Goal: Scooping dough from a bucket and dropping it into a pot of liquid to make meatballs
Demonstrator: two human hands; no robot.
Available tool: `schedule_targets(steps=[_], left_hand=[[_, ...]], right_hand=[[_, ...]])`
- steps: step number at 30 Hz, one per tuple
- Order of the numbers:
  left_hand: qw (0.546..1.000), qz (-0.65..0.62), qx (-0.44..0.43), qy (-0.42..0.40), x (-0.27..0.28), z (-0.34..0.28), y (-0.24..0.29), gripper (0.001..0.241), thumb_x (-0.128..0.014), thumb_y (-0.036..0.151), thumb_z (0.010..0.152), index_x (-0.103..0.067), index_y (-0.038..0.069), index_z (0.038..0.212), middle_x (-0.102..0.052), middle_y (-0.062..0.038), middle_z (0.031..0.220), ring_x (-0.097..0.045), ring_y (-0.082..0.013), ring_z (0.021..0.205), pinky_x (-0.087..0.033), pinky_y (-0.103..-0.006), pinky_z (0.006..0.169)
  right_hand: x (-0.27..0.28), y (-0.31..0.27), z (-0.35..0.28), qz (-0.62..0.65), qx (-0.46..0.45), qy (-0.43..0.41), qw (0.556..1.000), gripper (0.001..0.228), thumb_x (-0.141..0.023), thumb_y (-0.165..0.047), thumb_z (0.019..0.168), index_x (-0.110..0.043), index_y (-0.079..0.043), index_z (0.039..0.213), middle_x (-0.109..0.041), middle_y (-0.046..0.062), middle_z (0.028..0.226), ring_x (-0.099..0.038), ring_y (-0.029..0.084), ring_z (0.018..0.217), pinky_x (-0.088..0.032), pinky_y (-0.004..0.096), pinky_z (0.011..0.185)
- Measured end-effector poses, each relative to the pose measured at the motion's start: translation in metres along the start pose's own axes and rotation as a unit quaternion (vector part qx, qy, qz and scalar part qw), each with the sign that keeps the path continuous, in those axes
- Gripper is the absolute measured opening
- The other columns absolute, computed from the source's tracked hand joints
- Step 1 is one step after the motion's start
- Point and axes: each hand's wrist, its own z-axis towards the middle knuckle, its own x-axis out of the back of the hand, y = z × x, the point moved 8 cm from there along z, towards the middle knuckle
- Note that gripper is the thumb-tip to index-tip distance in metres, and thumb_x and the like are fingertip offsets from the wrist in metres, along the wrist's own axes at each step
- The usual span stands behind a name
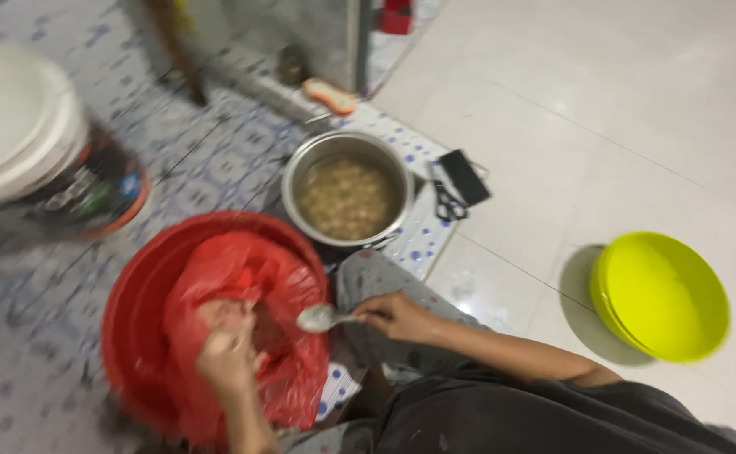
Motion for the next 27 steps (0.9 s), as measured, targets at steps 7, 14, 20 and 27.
schedule_targets(steps=[7, 14, 20, 27], left_hand=[[0.85, -0.369, 0.366, -0.088, -0.114, -0.037, -0.211, 0.022, -0.069, 0.038, 0.094, -0.062, 0.02, 0.083, -0.044, 0.002, 0.052, -0.037, -0.0098, 0.033, -0.033, -0.0223, 0.023], [0.914, -0.317, 0.243, -0.075, -0.068, -0.013, -0.06, 0.031, -0.095, 0.017, 0.073, -0.072, 0.016, 0.094, -0.078, 0.0, 0.09, -0.063, -0.0079, 0.05, -0.044, -0.0199, 0.024], [0.969, -0.215, 0.118, 0.026, -0.049, -0.011, -0.054, 0.032, -0.095, 0.015, 0.064, -0.063, 0.013, 0.065, -0.056, -0.002, 0.052, -0.053, -0.0114, 0.049, -0.047, -0.0288, 0.046], [0.876, -0.451, 0.145, -0.087, -0.068, -0.014, -0.029, 0.016, -0.068, 0.021, 0.098, -0.062, 0.009, 0.089, -0.053, -0.005, 0.059, -0.046, -0.0069, 0.046, -0.032, -0.0197, 0.031]], right_hand=[[0.031, -0.01, 0.009, 0.013, 0.053, 0.075, 0.996, 0.02, -0.068, -0.014, 0.096, -0.081, -0.008, 0.11, -0.081, 0.018, 0.095, -0.076, 0.035, 0.096, -0.058, 0.047, 0.086], [0.035, -0.081, 0.026, 0.034, 0.059, 0.104, 0.992, 0.021, -0.065, -0.008, 0.098, -0.08, -0.008, 0.112, -0.063, 0.002, 0.062, -0.055, 0.012, 0.064, -0.051, 0.029, 0.067], [0.029, -0.113, 0.05, -0.006, 0.122, 0.112, 0.986, 0.019, -0.07, -0.01, 0.098, -0.08, -0.014, 0.114, -0.064, 0.003, 0.06, -0.055, 0.009, 0.06, -0.049, 0.026, 0.063], [0.019, -0.174, 0.049, -0.089, 0.176, 0.131, 0.972, 0.015, -0.071, -0.007, 0.099, -0.08, -0.01, 0.111, -0.074, 0.012, 0.078, -0.071, 0.024, 0.069, -0.054, 0.039, 0.065]])
